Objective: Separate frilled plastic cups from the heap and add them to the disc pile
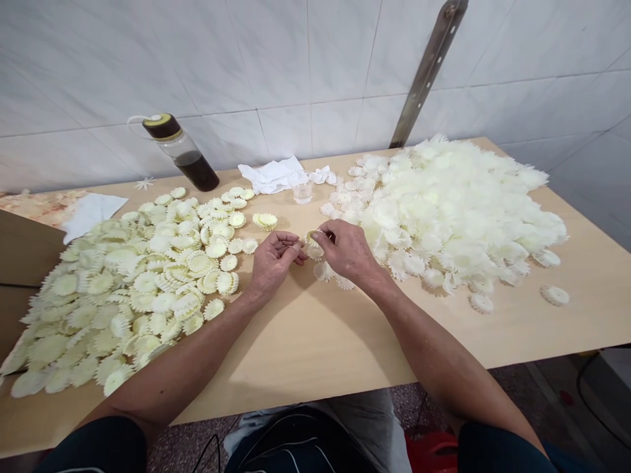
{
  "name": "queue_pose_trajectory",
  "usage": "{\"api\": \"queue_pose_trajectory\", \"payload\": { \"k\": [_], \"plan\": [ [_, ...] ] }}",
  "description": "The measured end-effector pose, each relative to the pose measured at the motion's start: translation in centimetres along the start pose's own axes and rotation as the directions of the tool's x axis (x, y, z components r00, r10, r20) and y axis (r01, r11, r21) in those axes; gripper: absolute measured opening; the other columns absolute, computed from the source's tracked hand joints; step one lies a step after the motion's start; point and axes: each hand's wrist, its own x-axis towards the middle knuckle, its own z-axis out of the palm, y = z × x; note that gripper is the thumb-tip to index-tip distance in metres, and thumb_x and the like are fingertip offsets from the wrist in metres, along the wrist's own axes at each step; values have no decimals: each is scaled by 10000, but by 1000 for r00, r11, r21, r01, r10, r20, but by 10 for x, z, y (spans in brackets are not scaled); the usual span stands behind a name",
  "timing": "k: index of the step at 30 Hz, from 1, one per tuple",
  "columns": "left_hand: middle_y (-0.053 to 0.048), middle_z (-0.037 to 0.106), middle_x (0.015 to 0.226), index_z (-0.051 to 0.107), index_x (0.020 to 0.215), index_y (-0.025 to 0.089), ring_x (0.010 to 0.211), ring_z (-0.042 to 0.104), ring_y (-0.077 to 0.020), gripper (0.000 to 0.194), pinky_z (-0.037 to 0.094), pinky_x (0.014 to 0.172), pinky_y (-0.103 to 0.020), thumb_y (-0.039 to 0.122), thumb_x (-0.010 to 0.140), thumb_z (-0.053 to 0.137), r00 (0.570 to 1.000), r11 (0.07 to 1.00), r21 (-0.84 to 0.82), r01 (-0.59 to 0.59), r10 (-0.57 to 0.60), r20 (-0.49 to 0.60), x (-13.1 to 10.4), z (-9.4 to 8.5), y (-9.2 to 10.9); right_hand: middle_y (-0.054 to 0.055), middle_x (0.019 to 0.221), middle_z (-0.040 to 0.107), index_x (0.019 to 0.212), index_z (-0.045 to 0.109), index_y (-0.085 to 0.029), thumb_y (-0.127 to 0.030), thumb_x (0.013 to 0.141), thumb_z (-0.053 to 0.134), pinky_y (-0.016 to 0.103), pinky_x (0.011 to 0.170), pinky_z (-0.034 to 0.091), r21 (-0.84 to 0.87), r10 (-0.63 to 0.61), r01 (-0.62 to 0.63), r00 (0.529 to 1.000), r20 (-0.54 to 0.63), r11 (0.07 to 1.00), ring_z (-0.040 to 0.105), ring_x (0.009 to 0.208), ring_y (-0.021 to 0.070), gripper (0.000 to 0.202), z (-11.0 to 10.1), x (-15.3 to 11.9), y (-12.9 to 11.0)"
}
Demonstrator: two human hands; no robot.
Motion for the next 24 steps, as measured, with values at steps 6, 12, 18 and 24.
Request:
{"api": "queue_pose_trajectory", "payload": {
  "k": [6, 12, 18, 24],
  "plan": [
    [-15, 719, 706, 662, 989, 183, 636, 710, -153, 287, 577, 593, -256, 365, 843, 829, 999, 1000, 20, -8, 9, -38, 2, -1, -1, 29, 718, 679, 795, 675, -230, -373, 983, 590, 342, 683, 405, -34, -4, 5, 999, 33, 999, 580, 683, 208, 251, -1, 3, 6],
    [-6, 709, 677, 663, 978, 187, 614, 691, -150, 246, 564, 575, -253, 328, 842, 811, 999, 1000, 22, -9, 10, -38, 2, -2, -3, 9, 662, 614, 744, 614, -227, -343, 966, 576, 332, 664, 377, -18, -23, 24, 997, 70, 1000, 523, 644, 185, 253, 1, 4, 4],
    [-11, 719, 701, 664, 979, 187, 609, 690, -144, 242, 561, 569, -251, 350, 863, 800, 1000, 1000, 12, -14, 14, -16, 1, -1, 0, -25, 572, 408, 637, 393, -237, -458, 993, 568, 325, 602, 307, -41, -2, 6, 996, 87, 999, 394, 577, 151, 454, 2, 0, -4],
    [-11, 713, 700, 686, 975, 188, 612, 687, -145, 278, 565, 564, -252, 421, 879, 805, 1000, 999, 21, -24, 25, -8, 0, -1, -1, -14, 572, 402, 666, 331, -247, -549, 1084, 400, 333, 604, 310, -54, -22, 25, 998, 60, 998, 404, 572, 157, 520, 3, 0, -4]
  ]
}}
